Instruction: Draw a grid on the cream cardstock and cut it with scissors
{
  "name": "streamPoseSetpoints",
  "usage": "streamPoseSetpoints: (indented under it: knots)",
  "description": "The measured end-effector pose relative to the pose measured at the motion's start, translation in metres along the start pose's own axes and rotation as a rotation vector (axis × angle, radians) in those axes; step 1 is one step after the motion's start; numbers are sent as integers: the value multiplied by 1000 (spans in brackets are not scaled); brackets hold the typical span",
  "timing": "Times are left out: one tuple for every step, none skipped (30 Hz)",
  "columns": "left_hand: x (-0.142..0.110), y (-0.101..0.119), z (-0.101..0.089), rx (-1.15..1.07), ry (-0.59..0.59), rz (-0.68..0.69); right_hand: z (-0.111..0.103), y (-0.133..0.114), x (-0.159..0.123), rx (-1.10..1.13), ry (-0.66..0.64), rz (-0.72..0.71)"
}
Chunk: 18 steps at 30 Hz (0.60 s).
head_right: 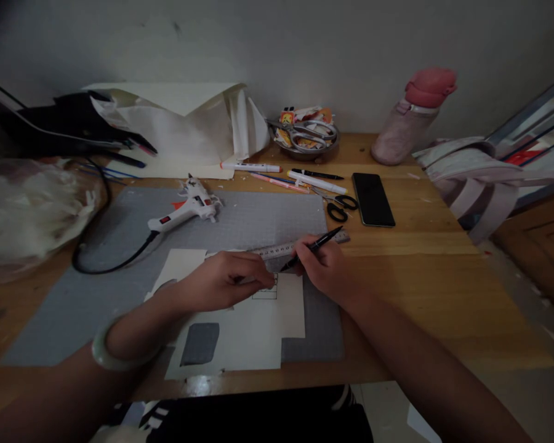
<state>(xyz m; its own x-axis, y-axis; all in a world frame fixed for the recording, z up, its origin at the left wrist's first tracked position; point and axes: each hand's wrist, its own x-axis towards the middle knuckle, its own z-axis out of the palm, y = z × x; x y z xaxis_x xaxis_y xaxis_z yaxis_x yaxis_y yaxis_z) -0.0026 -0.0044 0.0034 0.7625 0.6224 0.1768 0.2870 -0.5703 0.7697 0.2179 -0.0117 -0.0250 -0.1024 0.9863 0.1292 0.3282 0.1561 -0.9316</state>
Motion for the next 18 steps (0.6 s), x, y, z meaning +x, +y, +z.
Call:
streamPoseSetpoints:
  knots:
    - [0, -1, 0, -18, 1, -4, 0, 0, 0, -13, 0, -6]
    - [0, -1, -1, -34, -1, -4, -1, 1, 1, -25, 4, -13]
    - [0, -2, -1, -48, -4, 1, -1, 1, 1, -34, 8, -19]
    - [0, -2, -1, -59, -9, 10, -2, 2, 2, -40, 12, -24]
    - [0, -2, -2, -66, -13, 20, -2, 2, 2, -41, 10, -27]
    - [0, -2, -2, -68, -15, 30, -2, 3, 2, -36, 6, -27]
    - [0, -1, -2, -65, -19, 36, -2, 3, 2, -28, 0, -26]
    - [0, -1, -1, -58, -21, 41, -2, 3, 2, -18, -6, -27]
    - [0, -1, -1, -49, -21, 44, -2, 3, 2, -10, -12, -28]
    - [0, -1, -1, -40, -21, 45, -2, 3, 2, -3, -15, -28]
    - [0, -1, -1, -32, -20, 47, -2, 3, 2, -1, -18, -29]
    - [0, -1, -1, -24, -21, 46, -2, 3, 2, -3, -20, -30]
    - [0, -1, -1, -18, -21, 45, -2, 3, 2, -11, -20, -31]
    - [0, -1, -1, -13, -20, 44, -2, 3, 2, -23, -19, -31]
    - [0, -1, -1, -9, -22, 43, -2, 2, 2, -35, -14, -29]
    - [-1, -1, -1, -4, -24, 41, -3, 2, 2, -48, -13, -26]
    - [-1, -1, -1, 2, -26, 38, -3, 2, 2, -56, -11, -23]
    - [-1, -1, -1, 10, -27, 36, -3, 2, 2, -61, -11, -22]
